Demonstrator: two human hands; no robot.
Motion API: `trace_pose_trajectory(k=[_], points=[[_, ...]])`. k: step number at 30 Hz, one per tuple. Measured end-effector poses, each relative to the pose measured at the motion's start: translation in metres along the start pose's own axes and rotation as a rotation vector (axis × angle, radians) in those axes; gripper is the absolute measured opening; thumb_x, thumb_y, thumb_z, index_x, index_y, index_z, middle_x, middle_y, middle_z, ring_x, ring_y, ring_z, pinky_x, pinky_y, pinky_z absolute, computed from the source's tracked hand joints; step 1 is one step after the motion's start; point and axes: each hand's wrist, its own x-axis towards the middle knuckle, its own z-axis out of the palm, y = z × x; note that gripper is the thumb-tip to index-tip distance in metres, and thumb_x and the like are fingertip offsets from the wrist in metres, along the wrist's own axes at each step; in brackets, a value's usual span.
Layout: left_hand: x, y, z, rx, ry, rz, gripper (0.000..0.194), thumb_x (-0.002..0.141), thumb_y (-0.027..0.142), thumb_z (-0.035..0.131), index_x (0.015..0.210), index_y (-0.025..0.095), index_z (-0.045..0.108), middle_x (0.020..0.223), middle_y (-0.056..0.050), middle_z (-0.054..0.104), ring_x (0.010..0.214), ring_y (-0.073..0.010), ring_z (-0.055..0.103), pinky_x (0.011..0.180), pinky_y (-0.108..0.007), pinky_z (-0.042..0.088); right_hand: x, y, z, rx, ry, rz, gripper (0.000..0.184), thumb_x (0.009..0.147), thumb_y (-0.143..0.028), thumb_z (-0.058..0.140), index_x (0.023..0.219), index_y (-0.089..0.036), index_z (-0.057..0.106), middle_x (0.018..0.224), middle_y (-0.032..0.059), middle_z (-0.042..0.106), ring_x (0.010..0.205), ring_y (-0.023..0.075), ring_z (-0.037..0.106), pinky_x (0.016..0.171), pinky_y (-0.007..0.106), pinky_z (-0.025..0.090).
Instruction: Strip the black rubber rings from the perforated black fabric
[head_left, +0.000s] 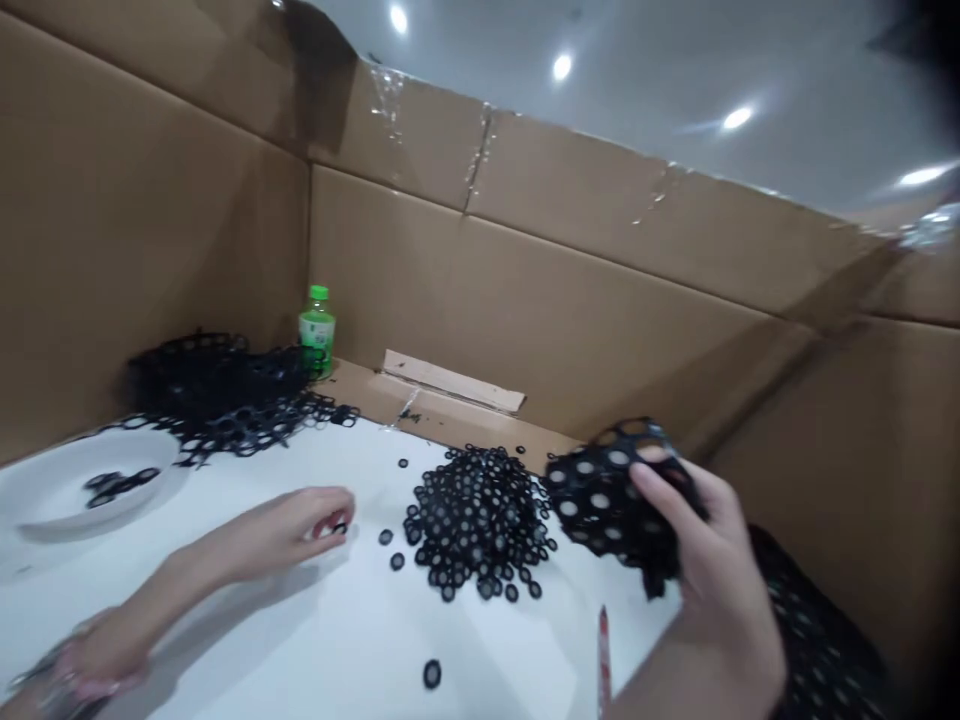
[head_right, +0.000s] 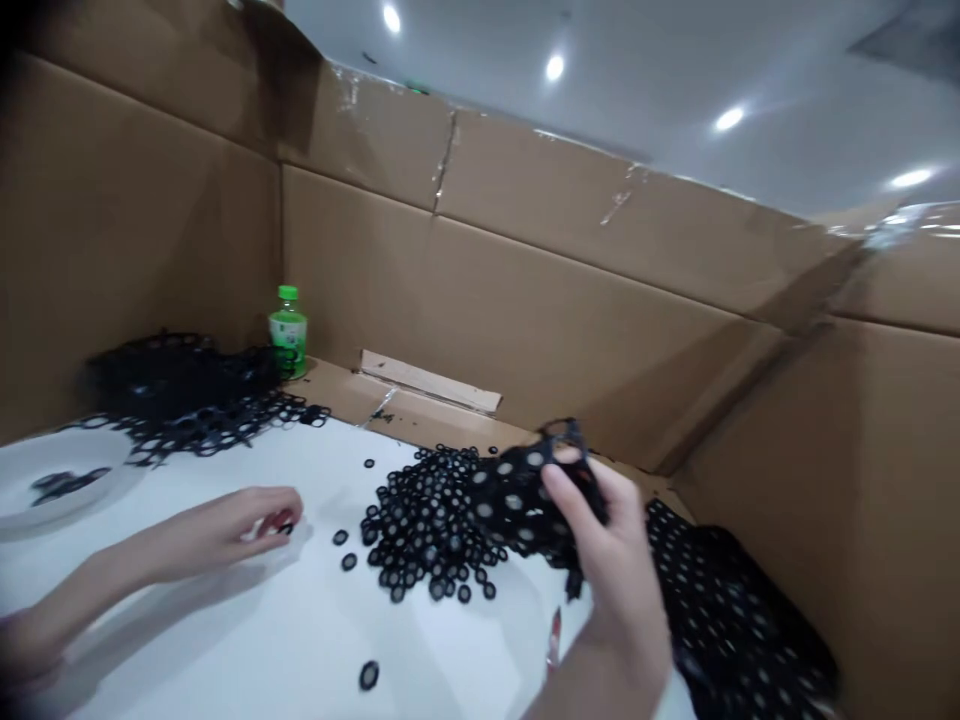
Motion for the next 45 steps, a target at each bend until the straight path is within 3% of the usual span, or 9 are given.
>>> trace_pose_trajectory(k=[5, 10, 13, 16, 19, 22, 24, 39, 45], points=[[0.08, 0.063, 0.024, 0.219, 0.098, 0.369, 0.011, 0.081, 0.021, 0.043, 0.088, 0.021, 0.052, 0.089, -0.002, 0.057, 0.08, -0.0169, 0.055, 0.066, -0.023, 0.037, -0.001, 0.002, 0.016, 0.145, -0.109, 0.077, 0.026, 0.059, -0.042, 0.069, 0.076, -0.023, 0.066, 0.084, 0.0025, 0.065, 0.083, 0.0222, 0.058, 0.078, 0.036, 0.043], [0.107, 0.061, 0.048, 0.225, 0.11, 0.447, 0.008, 0.078, 0.024, 0.051, 0.085, 0.021, 0.053, 0.09, -0.002, 0.058, 0.082, -0.0189, 0.056, 0.068, -0.025, 0.04, -0.002, -0.001, 0.021, 0.19, -0.241, 0.079, 0.021, 0.062, -0.04, 0.068, 0.075, -0.023, 0.065, 0.075, -0.0008, 0.063, 0.075, 0.0185, 0.057, 0.073, 0.031, 0.043], [0.113, 0.067, 0.027, 0.049, 0.289, 0.401, 0.008, 0.081, 0.023, 0.046, 0.085, 0.02, 0.052, 0.083, -0.001, 0.058, 0.074, -0.0157, 0.054, 0.064, -0.023, 0.04, -0.001, -0.002, 0.023, 0.17, -0.282, 0.05, 0.018, 0.065, -0.04, 0.066, 0.074, -0.024, 0.065, 0.078, -0.0011, 0.062, 0.079, 0.018, 0.056, 0.075, 0.029, 0.042], [0.115, 0.092, -0.015, -0.178, 0.611, 0.354, 0.014, 0.085, 0.023, 0.038, 0.078, 0.017, 0.049, 0.068, 0.001, 0.052, 0.061, -0.0119, 0.048, 0.057, -0.022, 0.037, 0.0, 0.0, 0.025, 0.145, -0.297, 0.056, 0.019, 0.067, -0.041, 0.065, 0.075, -0.024, 0.066, 0.081, -0.0008, 0.063, 0.079, 0.018, 0.056, 0.076, 0.029, 0.042], [0.106, 0.123, -0.048, -0.352, 0.809, 0.513, 0.014, 0.085, 0.024, 0.04, 0.076, 0.017, 0.046, 0.064, 0.002, 0.046, 0.056, -0.0098, 0.042, 0.053, -0.021, 0.034, -0.002, 0.001, 0.027, 0.12, -0.27, 0.079, 0.02, 0.069, -0.042, 0.063, 0.08, -0.025, 0.065, 0.084, -0.0002, 0.063, 0.083, 0.0189, 0.056, 0.079, 0.031, 0.042], [0.092, 0.144, -0.053, -0.312, 0.706, 0.793, 0.008, 0.077, 0.022, 0.054, 0.082, 0.017, 0.049, 0.071, 0.0, 0.049, 0.063, -0.0106, 0.045, 0.058, -0.022, 0.038, -0.005, -0.001, 0.027, 0.122, -0.263, 0.068, 0.022, 0.068, -0.041, 0.064, 0.083, -0.024, 0.064, 0.087, 0.0012, 0.064, 0.085, 0.0202, 0.057, 0.078, 0.032, 0.043], [0.086, 0.151, -0.047, -0.294, 0.622, 0.845, 0.011, 0.076, 0.02, 0.056, 0.085, 0.017, 0.049, 0.074, -0.001, 0.051, 0.069, -0.0116, 0.047, 0.062, -0.023, 0.04, -0.008, -0.004, 0.027, 0.138, -0.272, 0.026, 0.023, 0.066, -0.039, 0.066, 0.082, -0.023, 0.063, 0.086, 0.0018, 0.064, 0.081, 0.0201, 0.059, 0.075, 0.033, 0.045], [0.078, 0.158, -0.041, -0.554, 0.34, 0.58, 0.013, 0.085, 0.028, 0.045, 0.084, 0.017, 0.051, 0.079, -0.002, 0.056, 0.072, -0.0126, 0.051, 0.068, -0.024, 0.043, -0.011, -0.021, 0.035, 0.002, -0.337, -0.318, 0.007, 0.076, -0.021, 0.057, 0.071, -0.024, 0.061, 0.07, 0.0005, 0.062, 0.068, 0.017, 0.058, 0.063, 0.028, 0.046], [0.077, 0.147, -0.047, -0.582, 0.447, 0.58, 0.033, 0.079, 0.036, 0.052, 0.106, 0.019, 0.044, 0.107, -0.007, 0.053, 0.099, -0.0207, 0.048, 0.087, -0.033, 0.04, -0.008, -0.014, 0.033, 0.104, -0.31, -0.356, 0.001, 0.071, -0.026, 0.061, 0.071, -0.025, 0.061, 0.071, 0.0012, 0.063, 0.07, 0.0196, 0.058, 0.064, 0.031, 0.046]])
